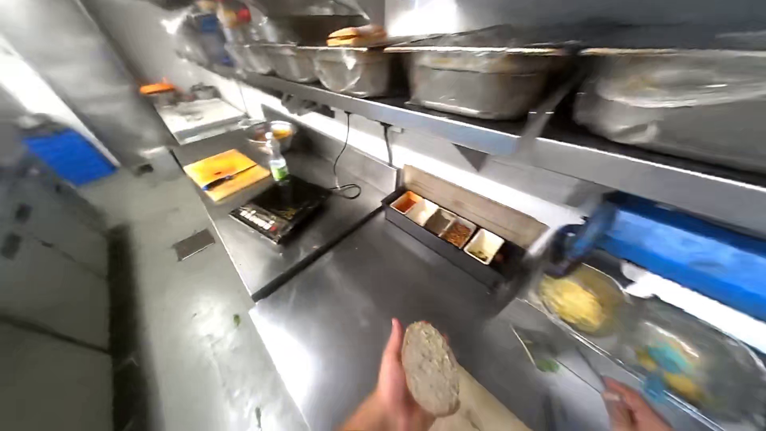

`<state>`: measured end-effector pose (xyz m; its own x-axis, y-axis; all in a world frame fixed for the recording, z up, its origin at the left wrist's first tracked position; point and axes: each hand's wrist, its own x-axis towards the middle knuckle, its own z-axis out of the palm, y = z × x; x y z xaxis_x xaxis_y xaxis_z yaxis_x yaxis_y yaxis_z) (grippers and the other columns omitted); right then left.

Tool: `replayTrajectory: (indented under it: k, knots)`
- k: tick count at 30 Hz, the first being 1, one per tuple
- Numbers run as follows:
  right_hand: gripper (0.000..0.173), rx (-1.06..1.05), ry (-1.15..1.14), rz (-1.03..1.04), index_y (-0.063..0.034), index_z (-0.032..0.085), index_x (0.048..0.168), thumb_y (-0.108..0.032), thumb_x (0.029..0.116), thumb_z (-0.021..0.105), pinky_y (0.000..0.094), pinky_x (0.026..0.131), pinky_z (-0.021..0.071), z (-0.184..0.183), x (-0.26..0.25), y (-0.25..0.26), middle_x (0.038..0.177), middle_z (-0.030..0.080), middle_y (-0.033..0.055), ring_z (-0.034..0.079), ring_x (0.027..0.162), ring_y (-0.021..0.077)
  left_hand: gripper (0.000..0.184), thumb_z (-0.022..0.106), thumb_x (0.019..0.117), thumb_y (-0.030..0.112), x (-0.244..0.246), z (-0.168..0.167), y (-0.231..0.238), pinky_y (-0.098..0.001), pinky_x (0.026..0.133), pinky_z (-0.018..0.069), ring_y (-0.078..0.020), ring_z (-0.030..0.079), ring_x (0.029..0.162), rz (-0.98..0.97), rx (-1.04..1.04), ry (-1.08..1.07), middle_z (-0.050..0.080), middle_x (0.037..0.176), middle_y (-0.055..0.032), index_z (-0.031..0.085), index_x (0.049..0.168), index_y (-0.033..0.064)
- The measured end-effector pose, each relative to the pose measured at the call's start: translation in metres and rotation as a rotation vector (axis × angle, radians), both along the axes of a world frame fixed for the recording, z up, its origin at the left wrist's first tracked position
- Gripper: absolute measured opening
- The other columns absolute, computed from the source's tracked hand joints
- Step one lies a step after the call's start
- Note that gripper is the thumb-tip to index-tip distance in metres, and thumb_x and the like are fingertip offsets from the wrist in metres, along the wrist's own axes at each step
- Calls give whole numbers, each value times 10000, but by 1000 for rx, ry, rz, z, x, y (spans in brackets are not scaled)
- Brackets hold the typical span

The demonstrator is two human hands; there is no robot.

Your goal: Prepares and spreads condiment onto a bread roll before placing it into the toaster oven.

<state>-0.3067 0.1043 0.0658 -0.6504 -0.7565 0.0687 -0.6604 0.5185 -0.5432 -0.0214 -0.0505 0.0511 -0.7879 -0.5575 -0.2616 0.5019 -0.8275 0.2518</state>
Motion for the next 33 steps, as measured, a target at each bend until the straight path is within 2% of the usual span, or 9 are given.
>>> replayTrajectory:
  k: [3, 6, 9, 12, 15, 19, 23, 27, 33]
  knots:
    - [429, 430, 98, -41, 69, 567, 1362, -190, 1045, 439, 732, 1010, 420, -15, -69, -90, 1298, 597, 371, 569, 1228, 557, 808, 178, 988, 741, 38, -39, -10, -533, 887, 575, -324, 676, 1115, 54, 88, -27, 675, 1283, -164, 571, 1365, 144]
    - [371, 637, 72, -85, 104, 613, 1257, -174, 1021, 544, 676, 974, 468, -24, -90, -164, 1245, 625, 354, 615, 1172, 501, 619, 283, 1025, 591, 77, -62, -10, -539, 876, 583, -291, 698, 1058, 156, 237, -135, 720, 1159, -136, 645, 1264, 150]
    - [235, 302, -415, -354, -2, 590, 1055, -193, 1079, 455, 332, 501, 422, -27, -89, -169, 712, 500, 103, 467, 544, 183, 521, 411, 968, 587, 109, -71, -13, -558, 838, 597, -288, 728, 985, 291, 303, -190, 753, 1042, -120, 714, 1059, 173]
    - [176, -268, -1062, -629, -176, 619, 1042, -314, 1048, 510, 171, 372, 324, -26, -79, -148, 612, 429, -77, 346, 414, 19, 674, 351, 951, 753, 111, -69, -39, -566, 855, 600, -288, 724, 1038, 256, 252, -184, 744, 1129, -115, 695, 1173, 218]
    - [199, -568, -1225, -577, -191, 610, 1139, -324, 1069, 479, 161, 367, 325, -34, -63, -120, 592, 407, -92, 336, 396, 8, 626, 340, 998, 650, 86, -67, -61, -585, 908, 570, -308, 686, 1113, 195, 202, -132, 699, 1215, -147, 626, 1282, 171]
    - [226, -450, -1144, -588, -172, 611, 1183, -295, 1091, 445, 186, 376, 319, -52, -52, -93, 594, 397, -66, 330, 405, 35, 628, 472, 936, 635, 40, -57, -68, -611, 892, 570, -357, 682, 1111, 86, 186, -76, 677, 1242, -189, 603, 1329, 163]
    - [260, -489, -1125, -473, -170, 613, 1255, -280, 1089, 445, 192, 380, 341, -49, -42, -58, 588, 408, -53, 359, 412, 39, 792, 286, 944, 784, -13, -47, -55, -759, 930, 474, -483, 607, 1183, -9, 169, -43, 597, 1340, -247, 487, 1444, 204]
    - [318, -459, -1014, -290, -123, 613, 1335, -220, 1088, 439, 210, 412, 372, -25, -7, -3, 642, 491, 6, 423, 463, 65, 743, 271, 974, 733, -51, -24, -33, -703, 955, 494, -441, 624, 1169, -1, 154, -3, 617, 1309, -231, 522, 1412, 188]
    - [345, -224, -424, 18, -55, 665, 1322, -186, 1042, 512, 289, 705, 572, 0, 109, 68, 999, 726, 37, 655, 774, 82, 677, 279, 987, 699, -72, 0, 1, -613, 989, 512, -353, 602, 1241, 99, -29, 116, 596, 1391, -126, 499, 1460, 266]
